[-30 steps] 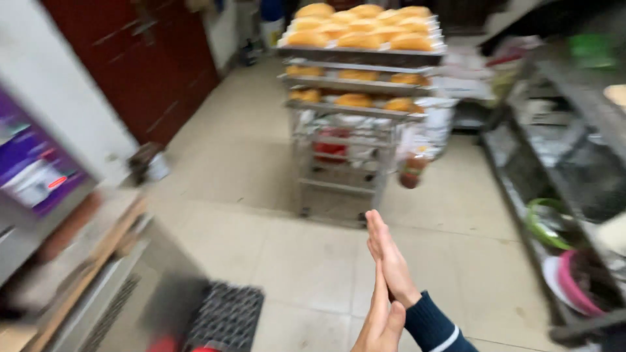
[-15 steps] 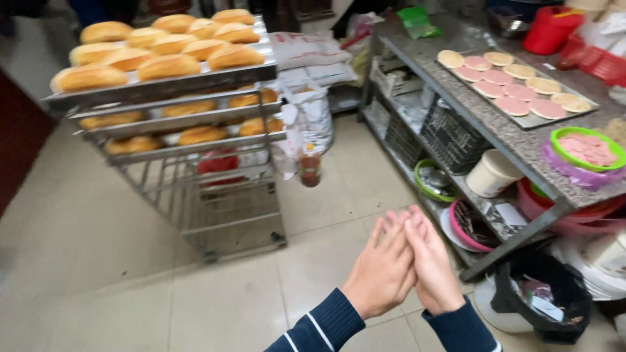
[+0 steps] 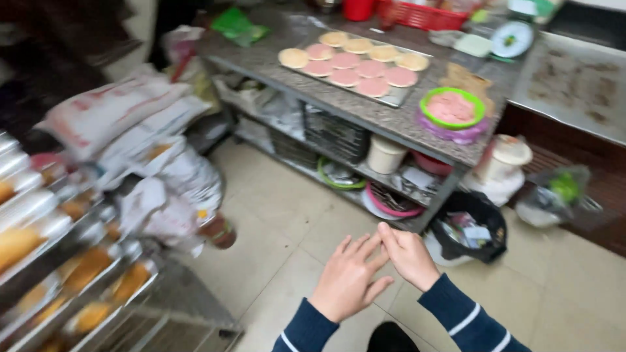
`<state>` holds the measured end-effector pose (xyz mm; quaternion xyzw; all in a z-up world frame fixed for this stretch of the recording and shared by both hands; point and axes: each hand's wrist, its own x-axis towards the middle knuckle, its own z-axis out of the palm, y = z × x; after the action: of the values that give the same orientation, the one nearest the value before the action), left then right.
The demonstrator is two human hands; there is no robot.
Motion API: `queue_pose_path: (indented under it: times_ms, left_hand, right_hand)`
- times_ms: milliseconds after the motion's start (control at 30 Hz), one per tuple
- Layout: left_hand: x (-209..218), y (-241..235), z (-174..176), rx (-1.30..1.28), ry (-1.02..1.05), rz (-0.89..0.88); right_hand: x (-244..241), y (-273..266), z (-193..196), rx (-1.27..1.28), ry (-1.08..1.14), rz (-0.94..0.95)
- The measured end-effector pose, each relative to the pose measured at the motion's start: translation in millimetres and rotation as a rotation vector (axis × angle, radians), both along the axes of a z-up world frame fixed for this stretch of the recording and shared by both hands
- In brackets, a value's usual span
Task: The person places slices of processed meat onto round buns that have been drizzled with sauce on a metal tray. The person retrieves the meat from a green bowl and arranges the slices in a circular pattern on each bun.
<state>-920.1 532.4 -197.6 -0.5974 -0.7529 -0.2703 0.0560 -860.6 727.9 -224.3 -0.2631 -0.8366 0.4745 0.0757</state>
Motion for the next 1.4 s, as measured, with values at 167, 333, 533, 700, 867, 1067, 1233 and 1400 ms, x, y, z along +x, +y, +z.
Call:
queue_pose_path:
  times_ms: [167,333,533,700,867,1067,1233,1400]
  left_hand:
    - [-81,32,-13,-0.093,-0.220,-0.066]
    - [-188,62,-26,-0.066,-0.224,0.027]
    - [-314,102,-30,-0.082,-0.434,0.169]
    - [-376,160,-18,-0.108,-0.526,0.221]
    - [-449,234,-46,-0.118,-0.542,0.044]
    - [-519,341,-65,-0.225,-0.679,-0.220]
    - [-568,403,-69,-0.166,-0.740,-0.465]
    - [-589,438,-65,-0.251,-0.713,-0.642]
  right_hand:
    - [-50,73,-55,0.016,0.094,-0.029]
    - [-127,181,-117,-0.334,0.113,-0.201]
    - [-223,302,-164,-0.398,0.163,-0.352]
    - [-274,345,-162,-0.370,0.084,-0.382]
    - [-290,371,-168,-0.408,0.161,-0.487]
    - [-231,428,-183,0.042,0.060,-0.891]
    - [-204,424,-182,0.190,-0.041,-1.093]
    - [-258,389,-112,0.359,-0.293,-1.004]
